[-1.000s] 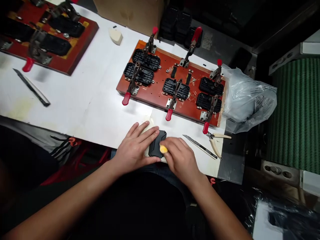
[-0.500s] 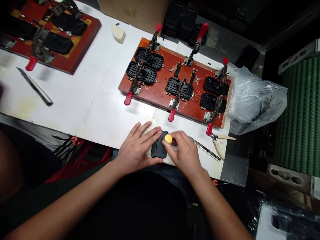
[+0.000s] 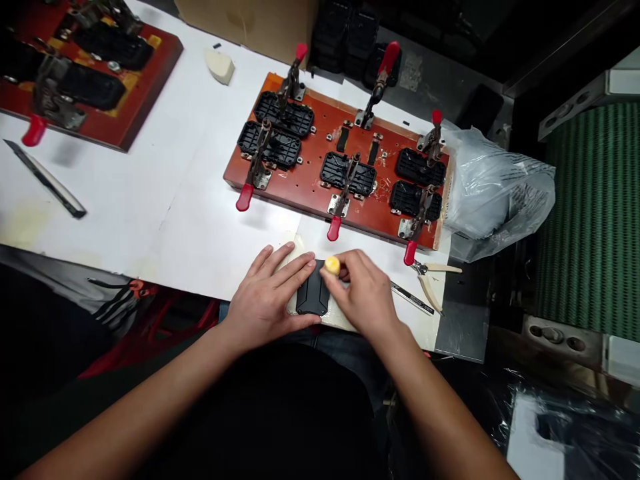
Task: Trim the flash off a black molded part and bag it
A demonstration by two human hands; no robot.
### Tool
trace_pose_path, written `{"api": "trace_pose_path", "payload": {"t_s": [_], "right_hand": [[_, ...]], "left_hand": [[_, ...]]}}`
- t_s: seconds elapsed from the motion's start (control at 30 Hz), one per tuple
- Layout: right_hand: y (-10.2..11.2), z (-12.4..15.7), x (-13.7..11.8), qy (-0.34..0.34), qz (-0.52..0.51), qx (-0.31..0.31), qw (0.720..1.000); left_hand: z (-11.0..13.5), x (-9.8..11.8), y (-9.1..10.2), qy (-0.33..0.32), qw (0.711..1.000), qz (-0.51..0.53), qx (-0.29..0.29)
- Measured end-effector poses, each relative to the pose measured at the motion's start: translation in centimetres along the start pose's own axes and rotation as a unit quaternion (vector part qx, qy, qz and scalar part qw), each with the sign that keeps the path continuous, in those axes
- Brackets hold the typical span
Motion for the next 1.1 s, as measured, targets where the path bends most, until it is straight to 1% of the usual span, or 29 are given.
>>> {"api": "trace_pose_path", "payload": {"t_s": [0.07,0.17,0.3,0.33,0.43,0.47,0.5,0.6,0.63,0.77,0.83,0.93,1.1], "right_hand": [[0.1,-0.1,0.3,-0.008,0.0,0.006,1.0],[-0.1,-0.2,0.3,0.013,-0.009,-0.018,1.0],[0.7,0.6,0.4,0.035,0.014,-0.001,0.999],[0.7,1.0,0.2,0.053,0.009,-0.011,0.998],[0.1,2.0,-0.6,0.113,-0.028,-0.081,0.99],[0.0,2.1,-0.7,0.123,-0.032,-0.091,0.988],[0.0,2.1,-0.6,0.126,-0.029,-0.087,0.988],[0.7,2.0,-0.4,0.13,-0.006,-0.027,0.991],[0.7,2.3,-0.5,0.135,-0.005,-0.018,0.991],[0.0,3.9,-1.0,0.135,-0.025,-0.047,0.989],[0.0,4.3,-1.1,0.134,-0.023,-0.038,0.99],[0.3,4.5,-1.1,0.145,-0.021,-0.013,0.989],[-0.4,4.3,-1.2,0.151,-0.045,-0.045,0.986]], "left_hand": [[0.0,0.1,0.1,-0.002,1.0,-0.004,-0.001],[-0.1,0.2,0.1,-0.007,1.0,-0.006,-0.003],[-0.2,0.1,0.1,-0.001,1.0,-0.007,0.004],[-0.2,0.1,0.1,-0.001,1.0,-0.007,0.004],[-0.1,0.2,0.0,-0.006,1.0,-0.004,-0.001],[-0.1,0.2,-0.1,-0.007,1.0,-0.005,-0.002],[-0.1,0.1,0.0,-0.005,1.0,-0.008,0.0],[-0.1,0.0,0.0,0.001,1.0,-0.018,0.007],[-0.1,0.0,0.0,0.001,1.0,-0.019,0.006],[-0.1,0.2,-0.2,-0.006,1.0,-0.017,-0.004],[-0.1,0.1,-0.2,-0.003,1.0,-0.02,-0.001],[-0.2,0.1,-0.2,0.003,1.0,-0.025,0.005],[-0.2,0.3,-0.5,-0.002,0.999,-0.037,-0.009]]}}
Point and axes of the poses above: each hand's wrist, its own z-axis away from the middle knuckle, its own y-axis out of the back of the hand, x = y × z, the point moved 8 cm from there along -z, towards the middle knuckle, and after that the axes turned 10 degrees about z, right-handed, at the moved point
